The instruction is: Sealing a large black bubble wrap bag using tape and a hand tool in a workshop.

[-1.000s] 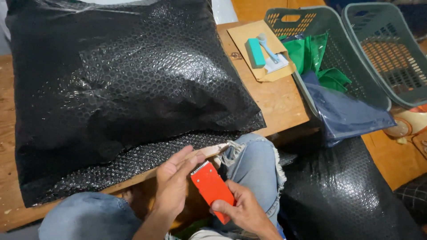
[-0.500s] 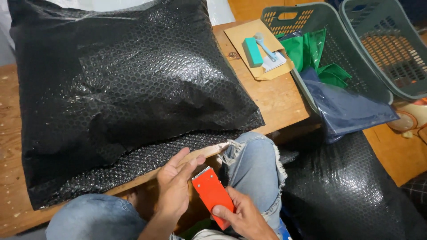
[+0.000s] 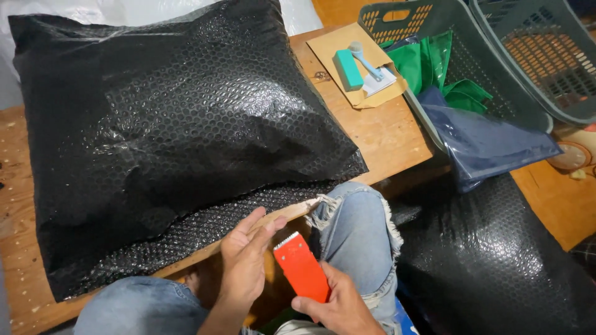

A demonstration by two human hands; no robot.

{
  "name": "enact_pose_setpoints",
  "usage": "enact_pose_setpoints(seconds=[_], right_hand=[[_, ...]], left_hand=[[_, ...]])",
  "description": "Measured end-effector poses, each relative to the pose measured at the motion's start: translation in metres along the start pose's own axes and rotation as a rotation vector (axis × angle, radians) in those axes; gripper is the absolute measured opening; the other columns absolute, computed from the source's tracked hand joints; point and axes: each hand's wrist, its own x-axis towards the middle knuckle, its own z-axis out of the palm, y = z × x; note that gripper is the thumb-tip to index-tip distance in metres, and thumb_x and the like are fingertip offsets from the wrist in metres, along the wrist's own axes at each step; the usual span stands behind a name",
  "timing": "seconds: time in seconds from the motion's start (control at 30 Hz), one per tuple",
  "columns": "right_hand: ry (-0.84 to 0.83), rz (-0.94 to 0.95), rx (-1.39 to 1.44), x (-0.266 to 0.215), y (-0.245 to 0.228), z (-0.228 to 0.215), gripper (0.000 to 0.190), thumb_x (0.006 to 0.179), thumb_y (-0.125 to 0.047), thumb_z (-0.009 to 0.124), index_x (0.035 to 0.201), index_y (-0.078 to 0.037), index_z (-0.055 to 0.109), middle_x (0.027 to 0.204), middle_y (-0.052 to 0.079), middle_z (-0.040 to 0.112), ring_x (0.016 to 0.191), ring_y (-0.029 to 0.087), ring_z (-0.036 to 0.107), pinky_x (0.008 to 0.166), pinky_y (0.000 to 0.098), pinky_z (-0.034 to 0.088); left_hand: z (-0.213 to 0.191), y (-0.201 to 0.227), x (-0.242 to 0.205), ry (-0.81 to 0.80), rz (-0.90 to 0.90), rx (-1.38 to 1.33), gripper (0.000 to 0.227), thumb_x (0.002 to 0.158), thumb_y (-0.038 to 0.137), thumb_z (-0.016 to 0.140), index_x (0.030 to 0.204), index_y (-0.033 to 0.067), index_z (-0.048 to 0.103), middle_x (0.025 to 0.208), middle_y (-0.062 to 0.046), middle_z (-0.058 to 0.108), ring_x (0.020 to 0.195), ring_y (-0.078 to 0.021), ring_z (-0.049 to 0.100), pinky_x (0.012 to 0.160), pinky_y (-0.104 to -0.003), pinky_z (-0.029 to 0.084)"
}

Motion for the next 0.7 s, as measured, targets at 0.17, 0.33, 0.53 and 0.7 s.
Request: enact_pose_setpoints(seconds=[0.17, 0.33, 0.53, 0.7], right_hand=[[-0.03, 0.024, -0.266, 0.001, -0.001, -0.005, 0.03, 0.077, -0.019, 0.093, 0.095, -0.014, 0.069, 0.085, -0.003, 0.06, 0.076, 0.011, 0.052, 0.073, 0.0256, 0.041], [0.01, 0.046, -0.025, -0.001, 0.001, 0.004, 0.03, 0.081, -0.013, 0.089, 0.103, -0.007, 0.069, 0.073, 0.003, 0.064, 0.05, 0.008, 0.055, 0.048, 0.0242, 0.046], [0.022, 0.12, -0.24, 0.001, -0.006, -0.001, 0.034, 0.076, -0.023, 0.093, 0.101, -0.014, 0.072, 0.082, -0.003, 0.061, 0.072, 0.01, 0.053, 0.069, 0.0236, 0.042], [0.027, 0.143, -0.024, 0.001, -0.002, 0.006, 0.031, 0.081, -0.011, 0.09, 0.098, -0.009, 0.064, 0.067, 0.004, 0.062, 0.047, 0.011, 0.056, 0.047, 0.0246, 0.045]], left_hand=[[-0.001, 0.0, 0.0, 0.014, -0.029, 0.008, 0.071, 0.083, 0.002, 0.068, 0.149, -0.0109, 0.045, 0.109, -0.034, 0.075, 0.104, -0.0344, 0.074, 0.099, -0.038, 0.057], [0.004, 0.006, -0.003, 0.012, -0.014, 0.025, 0.075, 0.082, 0.004, 0.07, 0.15, -0.011, 0.044, 0.107, -0.031, 0.076, 0.102, -0.0315, 0.074, 0.099, -0.036, 0.057], [0.001, 0.007, -0.004, -0.012, -0.037, 0.067, 0.075, 0.083, 0.007, 0.068, 0.152, -0.0071, 0.044, 0.113, -0.033, 0.075, 0.106, -0.032, 0.073, 0.096, -0.037, 0.056], [0.015, 0.024, -0.014, -0.029, -0.034, 0.132, 0.074, 0.085, 0.02, 0.064, 0.152, -0.0059, 0.044, 0.119, -0.033, 0.073, 0.121, -0.0306, 0.069, 0.111, -0.036, 0.048]])
